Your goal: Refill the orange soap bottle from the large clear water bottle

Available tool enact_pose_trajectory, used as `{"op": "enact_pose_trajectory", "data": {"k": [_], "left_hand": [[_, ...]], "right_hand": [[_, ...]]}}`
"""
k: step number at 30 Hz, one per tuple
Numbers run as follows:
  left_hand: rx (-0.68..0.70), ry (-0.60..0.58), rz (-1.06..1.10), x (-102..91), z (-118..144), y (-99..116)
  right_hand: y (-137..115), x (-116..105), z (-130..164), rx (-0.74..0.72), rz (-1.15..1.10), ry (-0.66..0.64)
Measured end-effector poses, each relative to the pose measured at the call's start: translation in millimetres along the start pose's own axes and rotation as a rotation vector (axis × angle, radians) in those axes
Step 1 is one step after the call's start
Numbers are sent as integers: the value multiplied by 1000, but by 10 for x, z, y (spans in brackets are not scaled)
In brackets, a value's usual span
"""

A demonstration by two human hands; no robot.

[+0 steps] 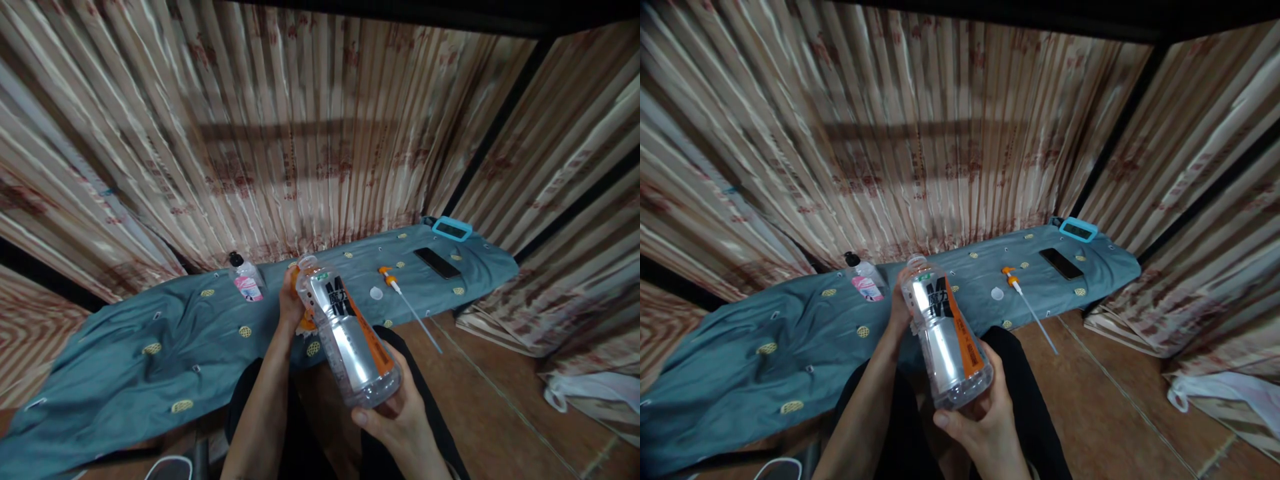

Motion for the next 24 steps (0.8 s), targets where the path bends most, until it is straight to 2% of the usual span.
{"op": "enact_pose_trajectory", "data": {"k": [5, 13, 24], "left_hand": [[43, 28, -29, -16, 10, 97], [8, 27, -25, -11, 20, 101], [23, 23, -9, -7, 10, 82]], "right_hand": [[9, 21, 22, 21, -52, 82], [-67, 99, 49, 44, -83, 146], [-54, 65, 40, 26, -38, 117]]}}
Point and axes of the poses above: each hand's wrist, its own z-axis away from the middle knuckle, its own x-axis out of the palm, y = z × x, the point moved 6 cm from there along -z, towards the middle knuckle, and after that the axes turned 12 degrees about -y, right-handed, at the moved point
